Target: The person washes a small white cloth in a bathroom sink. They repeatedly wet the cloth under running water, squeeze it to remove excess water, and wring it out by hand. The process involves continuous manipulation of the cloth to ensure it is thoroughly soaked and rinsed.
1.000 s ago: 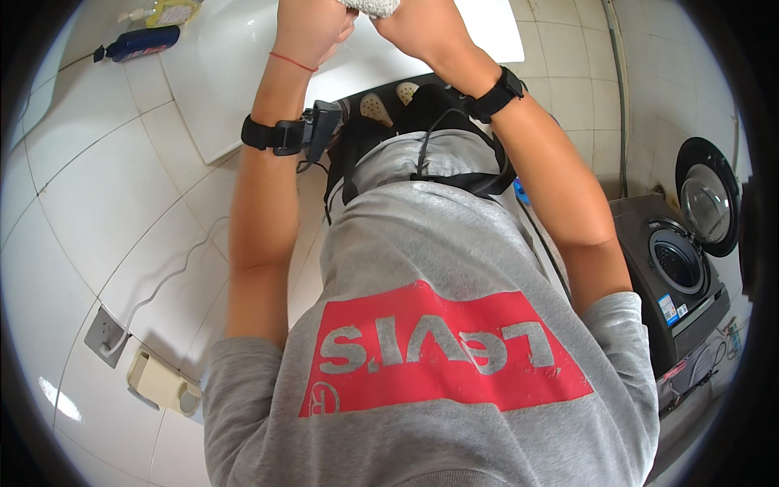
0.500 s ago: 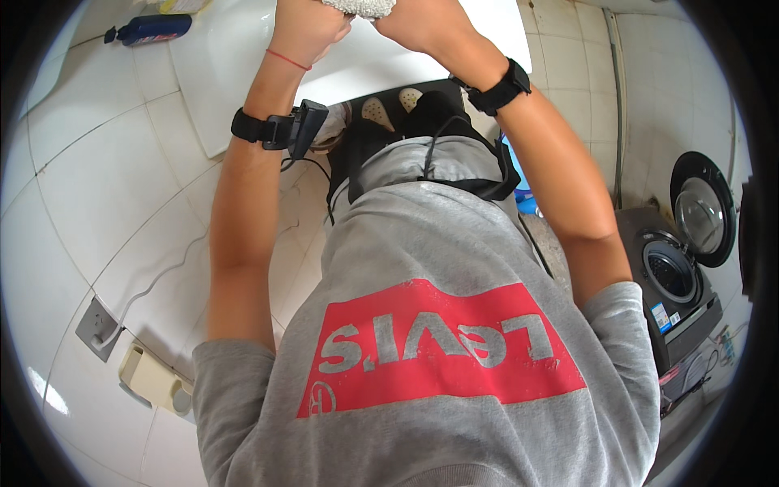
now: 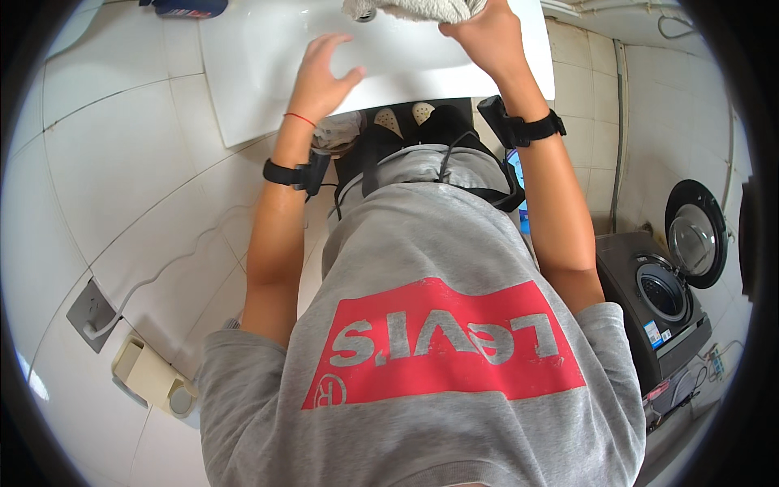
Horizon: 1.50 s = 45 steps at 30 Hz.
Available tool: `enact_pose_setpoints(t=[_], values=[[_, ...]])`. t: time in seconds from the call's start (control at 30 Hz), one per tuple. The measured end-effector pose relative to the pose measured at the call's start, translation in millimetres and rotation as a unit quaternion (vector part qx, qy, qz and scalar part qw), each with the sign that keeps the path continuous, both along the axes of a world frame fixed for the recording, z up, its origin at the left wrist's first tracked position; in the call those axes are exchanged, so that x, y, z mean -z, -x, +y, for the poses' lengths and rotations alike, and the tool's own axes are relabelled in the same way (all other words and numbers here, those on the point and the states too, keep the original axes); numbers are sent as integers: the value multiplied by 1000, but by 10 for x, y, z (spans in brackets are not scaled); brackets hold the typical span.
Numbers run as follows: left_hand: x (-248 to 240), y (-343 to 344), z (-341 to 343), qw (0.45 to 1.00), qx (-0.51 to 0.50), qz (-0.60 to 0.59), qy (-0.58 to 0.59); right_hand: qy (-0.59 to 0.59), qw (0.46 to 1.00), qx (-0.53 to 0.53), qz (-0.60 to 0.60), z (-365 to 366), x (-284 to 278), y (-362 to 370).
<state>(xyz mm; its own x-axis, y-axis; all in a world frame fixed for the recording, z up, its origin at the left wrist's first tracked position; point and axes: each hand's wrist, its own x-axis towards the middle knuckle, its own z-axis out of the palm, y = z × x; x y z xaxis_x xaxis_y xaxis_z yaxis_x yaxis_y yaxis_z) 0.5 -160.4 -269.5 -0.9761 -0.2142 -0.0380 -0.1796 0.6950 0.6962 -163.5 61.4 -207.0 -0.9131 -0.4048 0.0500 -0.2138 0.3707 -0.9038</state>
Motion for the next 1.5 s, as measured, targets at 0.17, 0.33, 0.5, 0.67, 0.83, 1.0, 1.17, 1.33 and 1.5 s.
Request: enact_pose_setpoints(t=[0.17, 0.33, 0.5, 0.67, 0.83, 1.0, 1.17, 1.33, 1.5], values=[[34, -91, 64, 989, -12, -6, 148, 0, 996, -64, 55, -309, -11, -436], [-28, -205, -159, 990, -91, -73, -74, -18, 998, -19, 60, -455, -141, -665], [-280, -468, -76, 941, -104, -136, 290, -81, 990, 74, 88, -357, -170, -735], [-309, -576, -212, 952, -29, 79, 294, -56, 987, 106, 110, -408, -366, -858], [-497, -415, 54, 848, -110, 29, -518, -26, 964, -25, 263, -601, -284, -1145], [-629, -231, -31, 657, -112, 92, -739, -54, 973, -111, 196, -882, -229, -1527], [-598, -190, -182, 594, -160, 110, -780, -217, 919, -147, 294, -871, -245, -1536], [-474, -180, -523, 578, -239, 133, -769, -15, 973, -189, 131, -784, -131, -1433], [-247, -140, -947, 606, -204, 158, -753, -6, 985, -172, 15, -528, -181, -1344]])
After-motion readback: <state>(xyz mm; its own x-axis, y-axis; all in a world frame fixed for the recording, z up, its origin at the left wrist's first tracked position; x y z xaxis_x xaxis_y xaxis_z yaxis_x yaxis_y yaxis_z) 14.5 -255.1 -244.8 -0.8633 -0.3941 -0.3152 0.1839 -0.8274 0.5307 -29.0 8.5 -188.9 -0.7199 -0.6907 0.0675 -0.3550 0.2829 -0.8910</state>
